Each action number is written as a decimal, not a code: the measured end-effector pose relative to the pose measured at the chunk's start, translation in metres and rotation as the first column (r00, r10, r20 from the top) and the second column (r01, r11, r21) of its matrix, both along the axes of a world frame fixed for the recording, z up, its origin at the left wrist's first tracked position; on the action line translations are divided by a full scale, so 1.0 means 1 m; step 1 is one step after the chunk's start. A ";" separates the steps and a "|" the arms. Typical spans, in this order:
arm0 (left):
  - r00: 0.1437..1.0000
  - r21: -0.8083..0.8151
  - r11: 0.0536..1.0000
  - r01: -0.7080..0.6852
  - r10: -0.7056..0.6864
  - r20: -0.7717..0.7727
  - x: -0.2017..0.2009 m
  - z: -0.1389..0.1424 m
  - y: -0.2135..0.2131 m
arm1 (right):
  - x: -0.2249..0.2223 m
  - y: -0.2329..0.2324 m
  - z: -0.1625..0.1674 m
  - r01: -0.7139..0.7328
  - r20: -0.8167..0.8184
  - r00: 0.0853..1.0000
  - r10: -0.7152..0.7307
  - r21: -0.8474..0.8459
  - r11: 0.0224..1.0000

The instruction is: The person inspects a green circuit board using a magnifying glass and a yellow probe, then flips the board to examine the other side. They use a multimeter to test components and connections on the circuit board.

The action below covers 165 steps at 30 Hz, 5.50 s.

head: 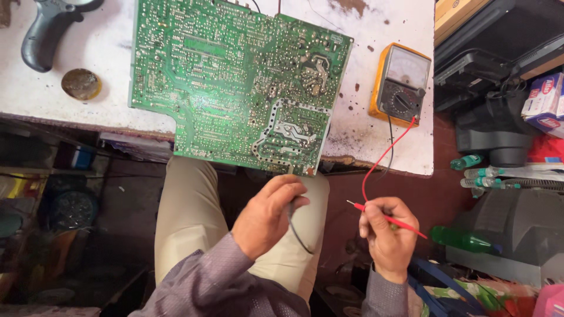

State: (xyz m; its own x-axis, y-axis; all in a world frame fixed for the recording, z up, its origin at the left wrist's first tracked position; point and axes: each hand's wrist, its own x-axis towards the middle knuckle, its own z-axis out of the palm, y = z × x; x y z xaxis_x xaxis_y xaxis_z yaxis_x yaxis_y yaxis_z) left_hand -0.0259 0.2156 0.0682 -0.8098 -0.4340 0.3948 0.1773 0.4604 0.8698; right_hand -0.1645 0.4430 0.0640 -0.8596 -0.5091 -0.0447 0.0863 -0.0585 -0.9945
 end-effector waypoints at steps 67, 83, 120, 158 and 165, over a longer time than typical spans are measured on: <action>0.952 -0.495 0.836 -0.236 0.302 0.056 -0.143 -0.013 0.041 | -0.031 -0.024 -0.078 -0.037 0.290 0.957 -0.023 0.199 0.979; 0.780 -0.131 0.771 -0.624 0.624 -0.042 0.028 -0.008 -0.065 | 0.035 -0.098 0.048 0.192 -0.392 0.916 -0.086 0.241 0.951; 0.968 -0.080 0.969 -0.235 0.241 0.067 0.011 0.006 -0.149 | 0.068 -0.211 0.033 0.146 -0.761 0.589 0.273 0.432 0.890; 0.977 0.068 0.977 -0.200 0.193 0.093 0.032 0.001 -0.146 | 0.074 -0.217 0.031 0.257 -0.718 0.681 0.143 0.418 0.871; 0.977 0.161 0.964 -0.211 0.206 0.049 0.032 0.000 -0.144 | 0.074 -0.217 0.030 0.275 -0.739 0.658 0.142 0.412 0.869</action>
State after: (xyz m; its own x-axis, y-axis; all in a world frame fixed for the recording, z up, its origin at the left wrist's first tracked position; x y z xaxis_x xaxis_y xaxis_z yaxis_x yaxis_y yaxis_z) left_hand 0.0064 0.0720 0.0681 -0.7050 -0.6516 0.2800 0.0641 0.3347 0.9401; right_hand -0.0900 0.2259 0.0936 -0.7375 -0.5429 0.4017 -0.6559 0.4338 -0.6177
